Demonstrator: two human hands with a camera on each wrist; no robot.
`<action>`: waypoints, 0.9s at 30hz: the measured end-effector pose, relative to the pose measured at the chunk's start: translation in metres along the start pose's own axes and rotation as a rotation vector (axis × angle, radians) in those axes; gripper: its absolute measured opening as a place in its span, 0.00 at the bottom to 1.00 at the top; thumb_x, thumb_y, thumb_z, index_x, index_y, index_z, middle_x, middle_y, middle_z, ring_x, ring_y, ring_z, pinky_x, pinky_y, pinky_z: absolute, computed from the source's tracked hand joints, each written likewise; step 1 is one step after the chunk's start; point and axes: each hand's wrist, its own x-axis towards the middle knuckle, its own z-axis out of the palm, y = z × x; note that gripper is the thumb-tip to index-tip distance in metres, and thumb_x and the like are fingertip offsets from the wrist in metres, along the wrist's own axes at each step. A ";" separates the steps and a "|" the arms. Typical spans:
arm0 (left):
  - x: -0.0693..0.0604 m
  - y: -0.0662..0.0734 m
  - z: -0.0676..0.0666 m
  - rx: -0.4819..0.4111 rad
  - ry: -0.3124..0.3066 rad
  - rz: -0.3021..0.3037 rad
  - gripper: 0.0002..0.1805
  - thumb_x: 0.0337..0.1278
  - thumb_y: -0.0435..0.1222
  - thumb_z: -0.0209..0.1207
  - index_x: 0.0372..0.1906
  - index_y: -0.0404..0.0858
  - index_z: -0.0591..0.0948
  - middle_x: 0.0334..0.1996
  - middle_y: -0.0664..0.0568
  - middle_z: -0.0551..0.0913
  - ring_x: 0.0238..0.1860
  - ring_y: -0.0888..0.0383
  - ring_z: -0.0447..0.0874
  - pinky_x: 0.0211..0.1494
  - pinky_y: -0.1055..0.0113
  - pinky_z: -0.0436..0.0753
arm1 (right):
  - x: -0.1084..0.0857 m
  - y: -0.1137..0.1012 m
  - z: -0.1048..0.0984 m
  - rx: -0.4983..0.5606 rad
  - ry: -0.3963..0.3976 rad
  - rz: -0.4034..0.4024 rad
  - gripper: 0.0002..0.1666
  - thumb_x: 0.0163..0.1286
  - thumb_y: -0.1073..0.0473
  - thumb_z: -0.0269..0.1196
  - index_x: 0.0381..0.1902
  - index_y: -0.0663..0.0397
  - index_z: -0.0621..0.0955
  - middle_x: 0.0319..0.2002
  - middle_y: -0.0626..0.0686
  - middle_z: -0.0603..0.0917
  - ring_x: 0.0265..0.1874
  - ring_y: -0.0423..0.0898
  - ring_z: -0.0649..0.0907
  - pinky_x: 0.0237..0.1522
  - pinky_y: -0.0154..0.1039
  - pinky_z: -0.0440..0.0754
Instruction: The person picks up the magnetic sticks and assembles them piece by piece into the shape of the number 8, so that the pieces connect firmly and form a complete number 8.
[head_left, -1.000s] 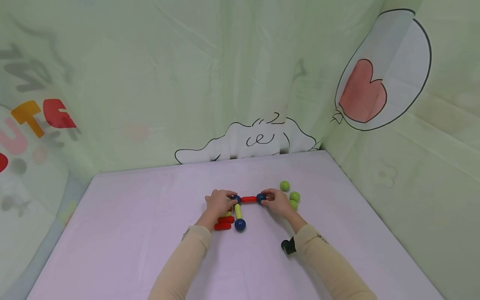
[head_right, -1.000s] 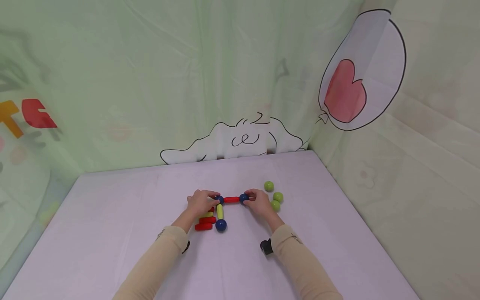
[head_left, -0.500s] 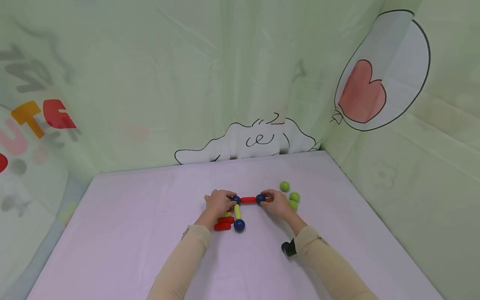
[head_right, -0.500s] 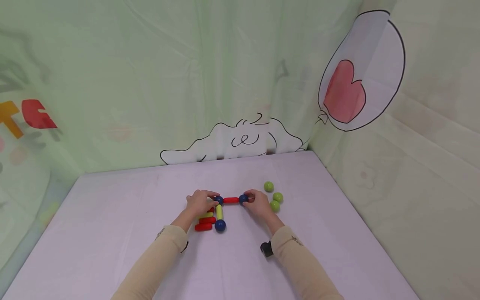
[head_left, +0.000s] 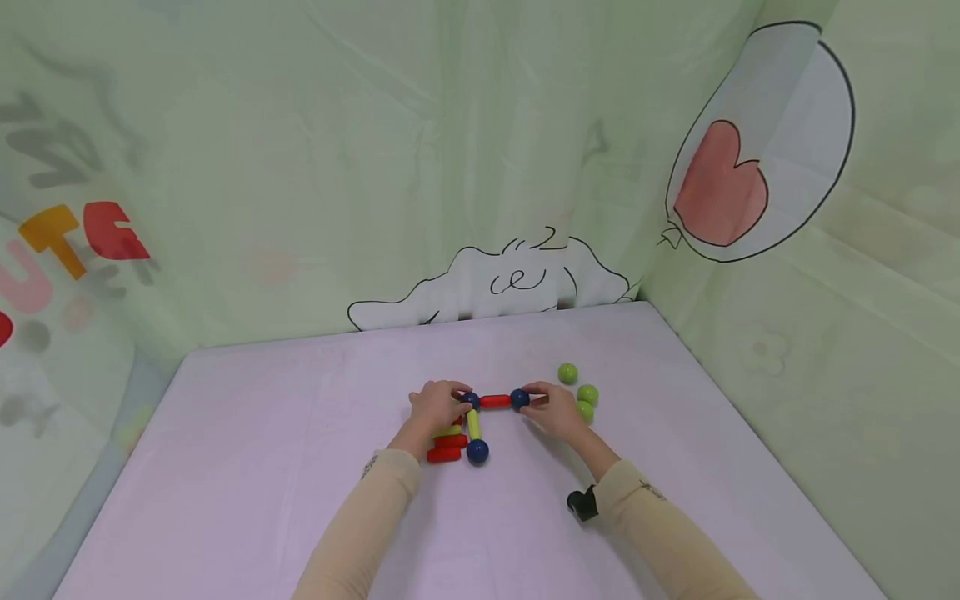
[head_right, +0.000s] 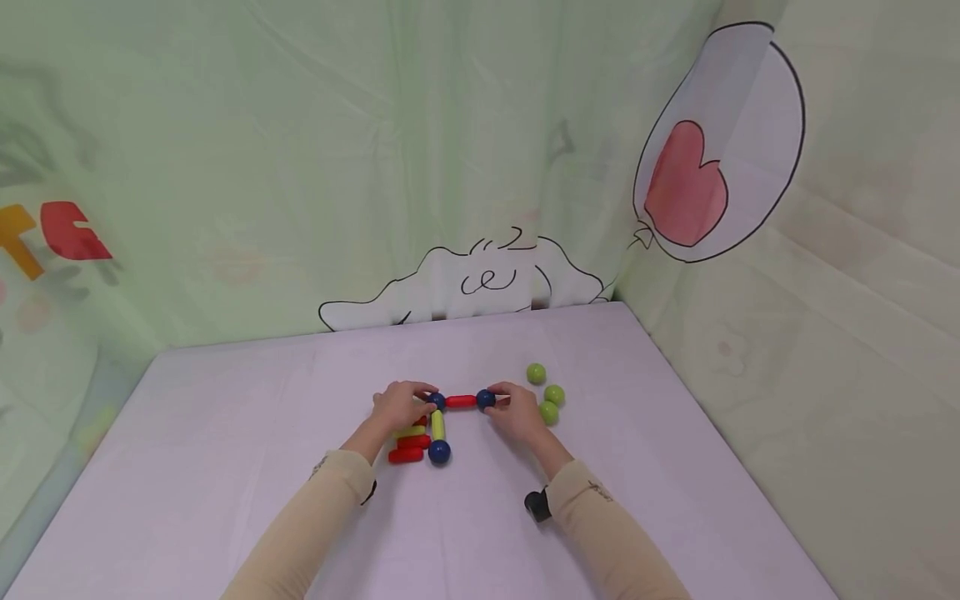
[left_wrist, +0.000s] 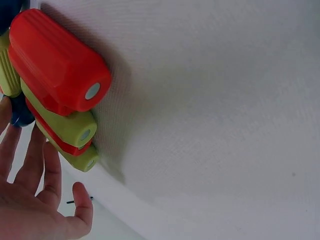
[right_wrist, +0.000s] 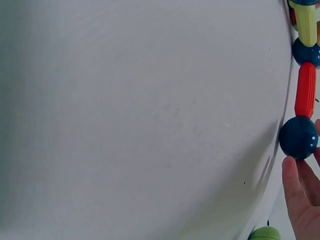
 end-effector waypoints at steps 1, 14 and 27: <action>0.000 0.000 0.000 -0.002 -0.006 0.005 0.17 0.55 0.43 0.60 0.52 0.50 0.79 0.42 0.53 0.81 0.49 0.50 0.71 0.56 0.42 0.58 | 0.000 0.000 0.000 0.000 0.001 -0.002 0.22 0.57 0.64 0.66 0.51 0.59 0.77 0.50 0.58 0.79 0.45 0.52 0.78 0.44 0.43 0.78; 0.001 0.001 0.001 -0.072 -0.050 0.012 0.16 0.57 0.40 0.59 0.51 0.47 0.77 0.40 0.51 0.81 0.47 0.51 0.72 0.57 0.41 0.57 | 0.003 0.004 0.001 0.013 0.024 0.003 0.22 0.57 0.65 0.66 0.51 0.59 0.77 0.50 0.59 0.78 0.39 0.49 0.80 0.40 0.39 0.79; 0.005 0.001 -0.001 -0.047 -0.055 0.020 0.16 0.58 0.42 0.58 0.52 0.48 0.77 0.41 0.51 0.81 0.46 0.52 0.74 0.55 0.42 0.58 | 0.011 0.007 0.004 0.007 0.046 -0.003 0.20 0.56 0.67 0.65 0.49 0.61 0.77 0.48 0.60 0.79 0.35 0.49 0.79 0.40 0.40 0.79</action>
